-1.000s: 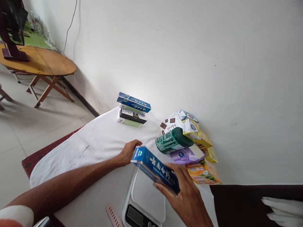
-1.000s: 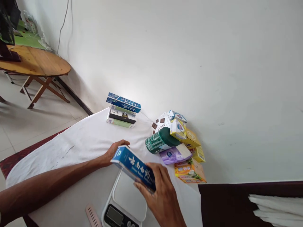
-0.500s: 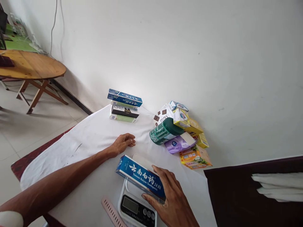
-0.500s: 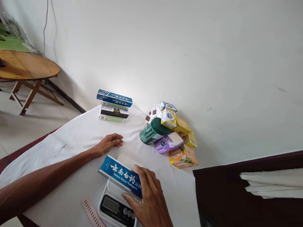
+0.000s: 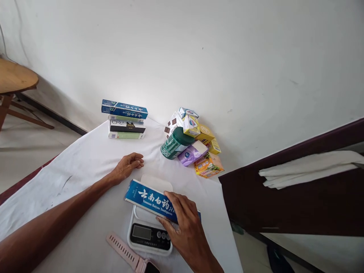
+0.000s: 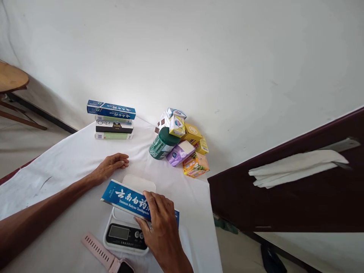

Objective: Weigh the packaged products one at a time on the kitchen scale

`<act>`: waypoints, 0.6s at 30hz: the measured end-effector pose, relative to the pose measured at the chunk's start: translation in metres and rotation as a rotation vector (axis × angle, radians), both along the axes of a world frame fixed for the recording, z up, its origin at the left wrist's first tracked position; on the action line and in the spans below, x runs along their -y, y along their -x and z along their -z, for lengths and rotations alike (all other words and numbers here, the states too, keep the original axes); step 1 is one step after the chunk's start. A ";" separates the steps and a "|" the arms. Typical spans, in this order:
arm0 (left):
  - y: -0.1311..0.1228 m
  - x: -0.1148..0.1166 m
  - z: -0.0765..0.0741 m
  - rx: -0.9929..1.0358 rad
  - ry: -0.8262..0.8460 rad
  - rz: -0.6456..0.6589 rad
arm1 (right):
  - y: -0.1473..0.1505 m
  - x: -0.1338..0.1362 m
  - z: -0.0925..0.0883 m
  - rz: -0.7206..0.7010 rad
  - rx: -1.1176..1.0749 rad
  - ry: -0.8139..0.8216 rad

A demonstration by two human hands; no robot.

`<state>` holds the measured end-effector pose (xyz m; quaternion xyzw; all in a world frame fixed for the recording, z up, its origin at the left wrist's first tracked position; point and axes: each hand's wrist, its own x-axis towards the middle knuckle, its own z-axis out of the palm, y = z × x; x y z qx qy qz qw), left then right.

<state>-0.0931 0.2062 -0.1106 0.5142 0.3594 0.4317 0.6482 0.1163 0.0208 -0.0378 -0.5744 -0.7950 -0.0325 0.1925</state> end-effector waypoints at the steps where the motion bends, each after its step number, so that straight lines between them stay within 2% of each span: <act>1: 0.001 0.001 -0.002 -0.011 -0.004 0.001 | -0.005 0.005 0.000 0.026 -0.021 -0.006; 4: 0.002 0.004 -0.007 -0.040 -0.012 0.005 | -0.031 0.024 -0.001 0.167 -0.071 -0.022; 8: 0.003 0.006 -0.010 -0.066 -0.019 0.009 | -0.080 0.044 0.005 0.438 -0.081 -0.030; 13: 0.003 0.006 -0.009 -0.093 -0.038 0.011 | -0.126 0.056 0.020 0.808 -0.130 0.145; 15: 0.003 0.005 -0.009 -0.104 -0.051 0.011 | -0.135 0.057 0.025 0.874 -0.151 0.195; 18: 0.003 0.004 -0.007 -0.120 -0.080 0.012 | -0.143 0.057 0.032 0.868 -0.176 0.256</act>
